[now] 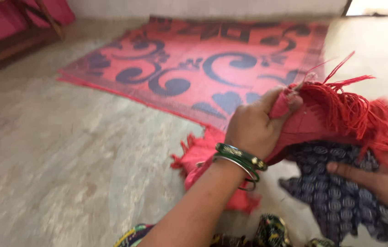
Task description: The person sits on the floor and uses a small patterned cloth to wipe a larger red quilted textile. They repeatedly rub the surface of the red cloth, focusing on specific areas and occasionally adjusting the fabric's position.
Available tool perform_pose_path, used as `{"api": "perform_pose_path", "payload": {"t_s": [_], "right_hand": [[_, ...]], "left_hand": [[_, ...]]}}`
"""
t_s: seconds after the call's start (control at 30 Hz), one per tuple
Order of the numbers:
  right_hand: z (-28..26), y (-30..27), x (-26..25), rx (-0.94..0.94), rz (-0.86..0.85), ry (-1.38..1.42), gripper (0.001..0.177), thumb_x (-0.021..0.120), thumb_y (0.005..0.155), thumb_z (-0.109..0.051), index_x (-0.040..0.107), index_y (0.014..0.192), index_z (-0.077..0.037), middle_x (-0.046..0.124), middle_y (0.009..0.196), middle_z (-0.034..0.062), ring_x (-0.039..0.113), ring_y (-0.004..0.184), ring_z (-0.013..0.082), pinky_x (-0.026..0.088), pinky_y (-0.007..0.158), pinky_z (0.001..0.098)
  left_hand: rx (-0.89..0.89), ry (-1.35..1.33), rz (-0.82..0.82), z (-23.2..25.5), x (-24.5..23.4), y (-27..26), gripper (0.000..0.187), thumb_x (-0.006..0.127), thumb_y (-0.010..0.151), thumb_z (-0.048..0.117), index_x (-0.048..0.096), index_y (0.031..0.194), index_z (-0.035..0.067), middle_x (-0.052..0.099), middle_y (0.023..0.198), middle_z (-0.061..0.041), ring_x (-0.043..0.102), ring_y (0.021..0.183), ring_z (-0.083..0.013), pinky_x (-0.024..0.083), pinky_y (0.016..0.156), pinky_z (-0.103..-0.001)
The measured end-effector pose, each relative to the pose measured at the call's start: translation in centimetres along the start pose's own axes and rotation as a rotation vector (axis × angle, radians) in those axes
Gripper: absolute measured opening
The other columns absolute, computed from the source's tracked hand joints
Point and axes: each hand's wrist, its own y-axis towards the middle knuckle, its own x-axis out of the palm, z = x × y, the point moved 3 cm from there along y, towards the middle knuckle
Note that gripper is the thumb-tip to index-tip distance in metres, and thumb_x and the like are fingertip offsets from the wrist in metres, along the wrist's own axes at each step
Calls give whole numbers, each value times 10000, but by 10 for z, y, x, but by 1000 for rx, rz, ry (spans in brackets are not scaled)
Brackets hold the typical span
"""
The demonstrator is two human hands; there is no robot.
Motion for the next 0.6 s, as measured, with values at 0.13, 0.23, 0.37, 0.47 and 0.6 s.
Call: {"api": "perform_pose_path", "payload": {"t_s": [0.13,0.23,0.37,0.47,0.6], "right_hand": [[-63,-21,-53,160,-44,171,533,784,842,-309,644,1249,6,736,1187,224,703,1070,315,552,922,465],[-103,-37,-82,346,-10,441,475,702,929,-294,652,1275,28,730,1210,276,688,1078,356,534,919,504],[-155,-62,-107,483,65,741,430,594,1045,-275,662,1309,57,723,1242,345,668,1089,410,511,914,557],[-182,-72,-120,393,167,815,440,568,1064,-288,644,1331,54,694,1274,317,652,1135,366,484,950,571],[-186,-90,-125,334,214,895,420,558,1063,-271,644,1329,42,696,1260,278,653,1114,335,491,934,535]], "left_hand": [[91,4,115,65,-41,43,281,632,975,431,700,1139,212,755,926,-128,739,904,-352,547,676,-460],[228,-11,157,106,-49,66,252,626,1005,373,693,1200,227,769,969,-105,748,925,-342,566,694,-431],[605,152,369,151,-63,67,385,701,904,237,591,1262,147,717,1014,-101,701,938,-340,513,773,-455],[194,88,129,160,-63,48,379,695,879,237,589,1230,141,681,951,-110,693,921,-318,532,813,-456],[32,-27,-192,154,-38,-44,479,694,813,167,596,1276,93,670,1033,-171,675,981,-360,533,861,-460]]}}
